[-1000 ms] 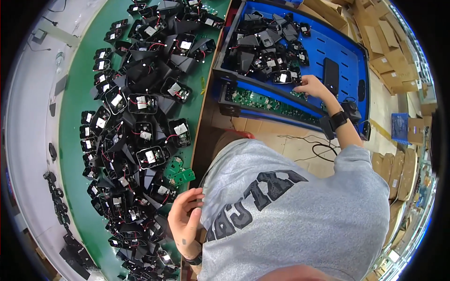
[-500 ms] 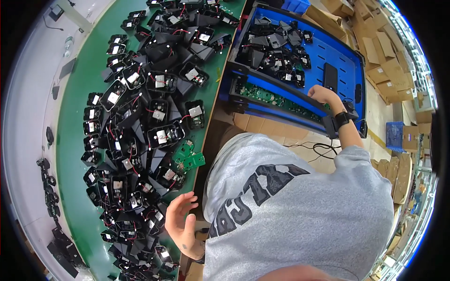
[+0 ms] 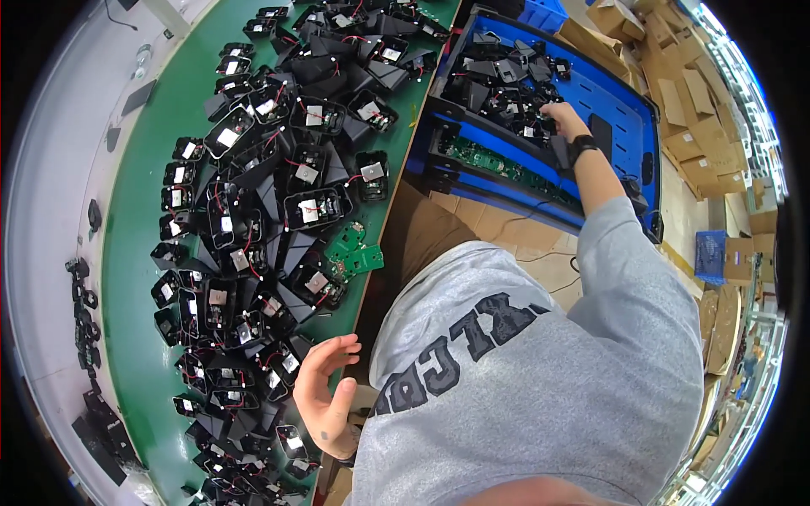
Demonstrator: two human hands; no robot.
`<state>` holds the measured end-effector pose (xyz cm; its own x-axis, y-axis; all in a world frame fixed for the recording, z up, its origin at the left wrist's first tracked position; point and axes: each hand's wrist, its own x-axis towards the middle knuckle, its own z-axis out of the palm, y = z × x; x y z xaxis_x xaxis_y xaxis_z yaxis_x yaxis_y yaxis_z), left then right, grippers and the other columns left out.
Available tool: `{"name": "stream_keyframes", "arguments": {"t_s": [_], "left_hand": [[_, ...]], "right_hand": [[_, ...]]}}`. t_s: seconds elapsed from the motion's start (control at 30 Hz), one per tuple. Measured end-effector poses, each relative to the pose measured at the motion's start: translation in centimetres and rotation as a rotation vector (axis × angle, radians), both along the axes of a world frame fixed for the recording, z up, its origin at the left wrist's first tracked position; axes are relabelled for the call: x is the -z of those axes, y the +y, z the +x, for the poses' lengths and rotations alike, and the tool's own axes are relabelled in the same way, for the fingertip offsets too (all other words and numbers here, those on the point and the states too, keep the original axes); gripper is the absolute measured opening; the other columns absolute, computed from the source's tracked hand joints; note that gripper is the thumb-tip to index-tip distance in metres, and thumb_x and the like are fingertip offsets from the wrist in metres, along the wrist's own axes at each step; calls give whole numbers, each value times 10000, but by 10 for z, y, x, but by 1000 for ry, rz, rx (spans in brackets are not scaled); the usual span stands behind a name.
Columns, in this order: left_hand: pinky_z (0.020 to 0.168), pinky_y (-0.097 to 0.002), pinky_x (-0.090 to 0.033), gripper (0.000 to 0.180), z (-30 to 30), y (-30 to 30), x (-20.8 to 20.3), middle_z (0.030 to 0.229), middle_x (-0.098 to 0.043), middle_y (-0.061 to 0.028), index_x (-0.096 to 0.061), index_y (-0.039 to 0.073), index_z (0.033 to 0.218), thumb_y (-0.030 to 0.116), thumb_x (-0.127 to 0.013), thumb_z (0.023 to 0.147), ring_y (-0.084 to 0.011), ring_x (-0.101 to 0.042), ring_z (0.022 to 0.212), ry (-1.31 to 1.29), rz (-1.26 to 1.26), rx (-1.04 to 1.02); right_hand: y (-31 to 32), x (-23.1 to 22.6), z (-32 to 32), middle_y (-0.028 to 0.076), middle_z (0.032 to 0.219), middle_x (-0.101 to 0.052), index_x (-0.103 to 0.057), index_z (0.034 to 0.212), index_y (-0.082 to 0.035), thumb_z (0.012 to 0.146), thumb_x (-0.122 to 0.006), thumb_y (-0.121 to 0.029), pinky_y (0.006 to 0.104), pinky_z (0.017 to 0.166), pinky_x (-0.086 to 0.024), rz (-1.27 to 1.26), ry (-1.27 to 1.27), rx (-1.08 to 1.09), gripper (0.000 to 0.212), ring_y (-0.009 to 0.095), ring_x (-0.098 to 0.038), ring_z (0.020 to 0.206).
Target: Assembling circuit boards into black plastic housings on a production line.
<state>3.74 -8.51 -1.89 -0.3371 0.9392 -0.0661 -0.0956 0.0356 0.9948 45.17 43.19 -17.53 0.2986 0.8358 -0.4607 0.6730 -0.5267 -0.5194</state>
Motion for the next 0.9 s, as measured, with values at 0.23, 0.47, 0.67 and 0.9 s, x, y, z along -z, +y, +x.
{"name": "stream_keyframes", "arguments": {"t_s": [0.23,0.47,0.67,0.9], "left_hand": [[854,-387,-508,556,4,2,10,1176,-585,-227,-476,-56,1272,244,-650,837,-293,-610,1025,5,-30,-107],[887,-374,-485,478,-9,17,-4,1164,-588,-211,-527,-51,1226,98,-634,785,-286,-602,1045,-83,-58,-105],[860,-385,-503,570,-7,34,-2,1154,-596,-237,-485,-54,1254,275,-679,832,-299,-614,1012,5,-106,-99],[869,-382,-500,550,-26,36,-2,1168,-588,-235,-481,-59,1258,238,-670,835,-295,-610,1023,-28,-77,-30]], "right_hand": [[37,51,-13,134,1004,-704,-720,923,-26,648,-770,-298,356,867,-506,147,-214,54,390,262,-665,975],[108,93,37,118,1243,-616,-675,1144,-107,737,-690,-535,372,972,-447,-86,-715,-482,591,272,-586,1153],[81,72,-36,105,1226,-613,-591,1243,-208,846,-579,-102,405,917,-480,-315,-676,-335,411,307,-597,1111],[87,60,15,120,942,-696,-704,1014,-73,819,-682,-354,370,790,-495,-168,-496,-318,343,254,-655,891]]}}
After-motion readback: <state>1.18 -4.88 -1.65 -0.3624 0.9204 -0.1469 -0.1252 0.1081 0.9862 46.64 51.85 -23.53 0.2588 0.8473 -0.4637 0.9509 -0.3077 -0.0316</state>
